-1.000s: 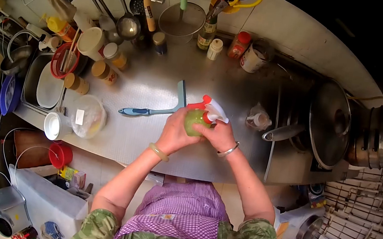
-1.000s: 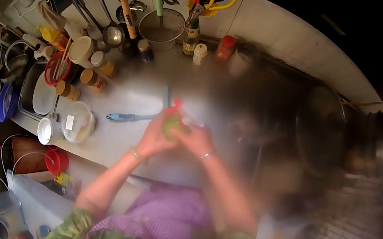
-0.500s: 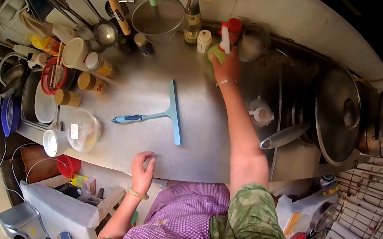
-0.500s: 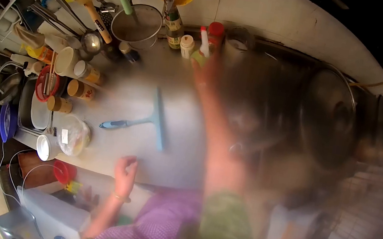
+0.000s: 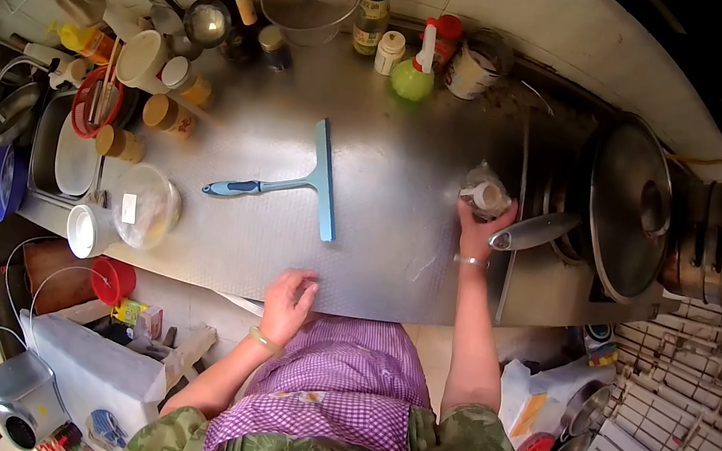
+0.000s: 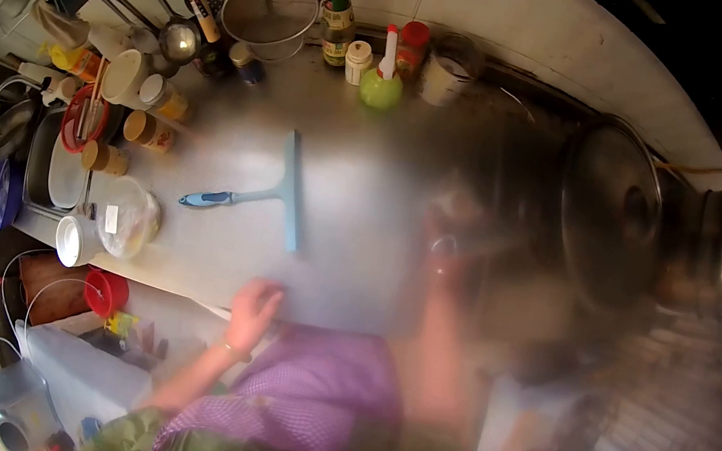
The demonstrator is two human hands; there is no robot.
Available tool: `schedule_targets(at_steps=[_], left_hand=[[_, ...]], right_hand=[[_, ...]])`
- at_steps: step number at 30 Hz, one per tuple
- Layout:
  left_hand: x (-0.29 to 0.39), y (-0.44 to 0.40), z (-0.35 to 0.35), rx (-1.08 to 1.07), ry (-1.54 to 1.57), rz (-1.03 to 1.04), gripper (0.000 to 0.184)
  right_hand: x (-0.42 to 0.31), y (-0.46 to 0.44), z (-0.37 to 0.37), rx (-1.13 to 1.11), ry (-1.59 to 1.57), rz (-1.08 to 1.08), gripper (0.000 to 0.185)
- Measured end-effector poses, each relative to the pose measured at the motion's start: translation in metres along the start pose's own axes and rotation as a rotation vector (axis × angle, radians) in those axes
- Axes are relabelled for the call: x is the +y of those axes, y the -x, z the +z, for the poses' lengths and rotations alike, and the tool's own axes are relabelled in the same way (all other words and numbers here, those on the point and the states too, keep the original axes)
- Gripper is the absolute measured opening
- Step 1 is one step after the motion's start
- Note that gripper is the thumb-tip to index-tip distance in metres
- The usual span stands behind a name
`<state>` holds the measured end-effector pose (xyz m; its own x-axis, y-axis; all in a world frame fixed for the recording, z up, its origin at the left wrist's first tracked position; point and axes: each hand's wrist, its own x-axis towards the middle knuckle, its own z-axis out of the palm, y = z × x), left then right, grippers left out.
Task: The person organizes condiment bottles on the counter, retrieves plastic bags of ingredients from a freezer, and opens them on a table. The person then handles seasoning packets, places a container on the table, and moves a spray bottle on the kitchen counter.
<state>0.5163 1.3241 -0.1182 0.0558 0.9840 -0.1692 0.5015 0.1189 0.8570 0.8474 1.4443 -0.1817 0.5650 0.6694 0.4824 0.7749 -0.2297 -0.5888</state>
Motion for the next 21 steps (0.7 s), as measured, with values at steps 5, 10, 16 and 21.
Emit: schedule_targets(at_steps=[5, 10, 16, 21], left_hand=[[0.004, 0.005, -0.007, -0.001, 0.001, 0.021, 0.016], [-0.021, 0.032, -0.016, 0.062, -0.032, -0.059, 0.015], [-0.037, 0.069, -0.026, 0.184, -0.039, -0.199, 0.015], [-0.058, 0.099, -0.027, 0.28, -0.036, -0.362, 0.017]], right_hand=[[0.003, -0.01, 0.022, -0.286, -0.545, 0.275, 0.063], [-0.102, 0.001, 0.025, -0.545, -0.21, -0.06, 0.071], [-0.21, -0.031, 0.126, -0.59, -0.494, -0.005, 0.066], [-0.239, -0.035, 0.212, -0.489, -0.661, 0.024, 0.056]])
